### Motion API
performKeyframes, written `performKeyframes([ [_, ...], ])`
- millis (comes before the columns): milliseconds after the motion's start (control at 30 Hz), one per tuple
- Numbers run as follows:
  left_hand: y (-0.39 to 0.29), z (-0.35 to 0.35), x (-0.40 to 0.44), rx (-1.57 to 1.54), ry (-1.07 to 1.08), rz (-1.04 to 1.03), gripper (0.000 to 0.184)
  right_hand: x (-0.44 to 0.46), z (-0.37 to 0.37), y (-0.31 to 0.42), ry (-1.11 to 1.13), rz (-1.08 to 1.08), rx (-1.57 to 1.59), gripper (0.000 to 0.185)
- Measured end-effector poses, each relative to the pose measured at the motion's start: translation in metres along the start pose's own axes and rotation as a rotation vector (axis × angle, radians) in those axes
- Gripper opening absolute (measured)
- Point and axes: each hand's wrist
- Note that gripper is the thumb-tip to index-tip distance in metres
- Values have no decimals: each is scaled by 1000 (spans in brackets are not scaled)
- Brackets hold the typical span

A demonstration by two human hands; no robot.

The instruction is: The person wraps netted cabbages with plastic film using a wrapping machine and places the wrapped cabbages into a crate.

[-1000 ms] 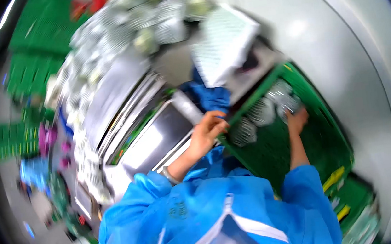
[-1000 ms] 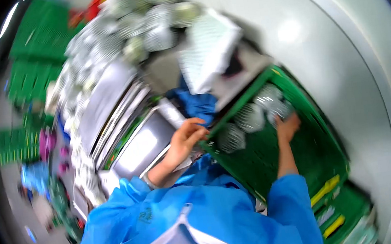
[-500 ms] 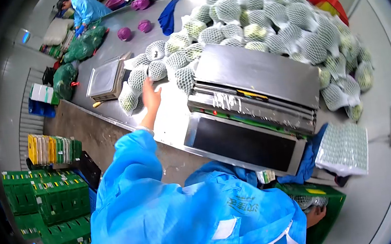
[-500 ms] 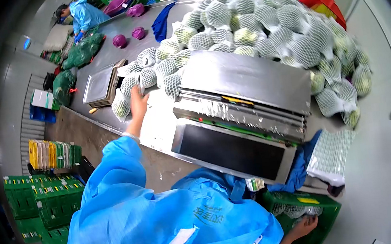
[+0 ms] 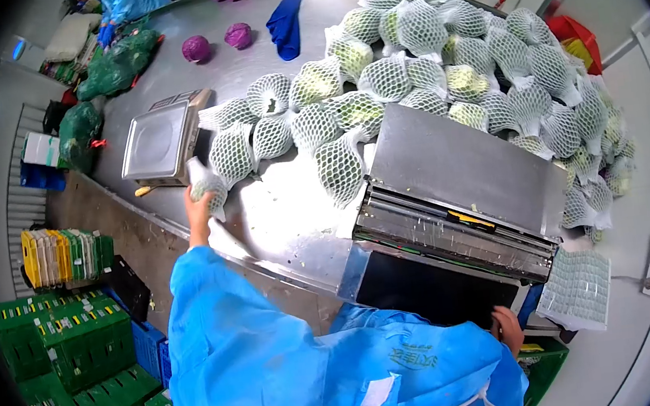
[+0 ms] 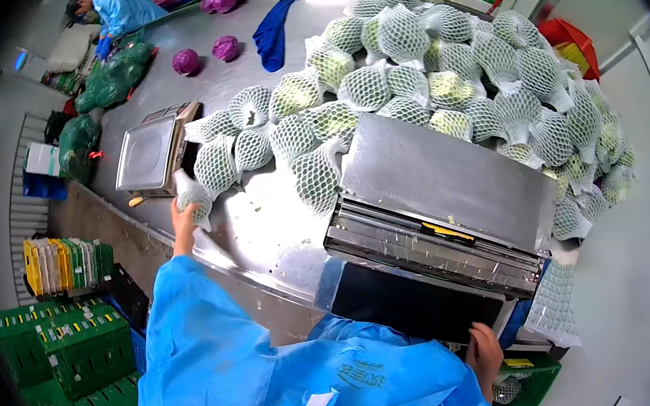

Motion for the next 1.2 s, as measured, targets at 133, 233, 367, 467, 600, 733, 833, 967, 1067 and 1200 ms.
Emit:
performKeyframes([
  [133, -16, -13, -54, -608, 61, -1, 69, 60, 5, 42, 12, 244, 18, 25],
  [233, -72, -63, -115, -588, 347, -223, 73, 101, -4, 64, -80, 382, 117, 27],
  [367, -149, -185, -220, -172, 721, -574, 96, 153, -5, 111, -13, 277, 343, 48],
  [467, -188, -278, -305, 206, 789, -970, 83, 181, -10, 103, -26, 208, 417, 82],
  [600, -181, -343, -379, 221, 1012, -973, 67, 206, -16, 15, 10, -155, 933, 90],
  [733, -168, -356, -393, 110, 1204, -722, 59, 211, 0, -50, 32, -150, 500, 82],
  [833, -169, -334, -371, -262, 1218, -416, 52, 190, 20, -58, 52, -160, 316, 78],
  [967, -147, -264, -326, 89, 630, -672, 12, 133, 52, -76, -278, -152, 147, 51],
  [1067, -97, -241, -316, 503, 522, -863, 26, 94, 40, -96, -339, -279, -212, 32],
  [1200, -75, -273, -357, 502, 532, -923, 19, 99, -1, -81, -182, -301, -331, 32],
])
Point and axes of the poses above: each hand's wrist, its own x-axis towards the middle knuckle, its own z-axis out of the back of the hand, y = z × x, and after that the axes turned 7 degrees about -x, right-handed
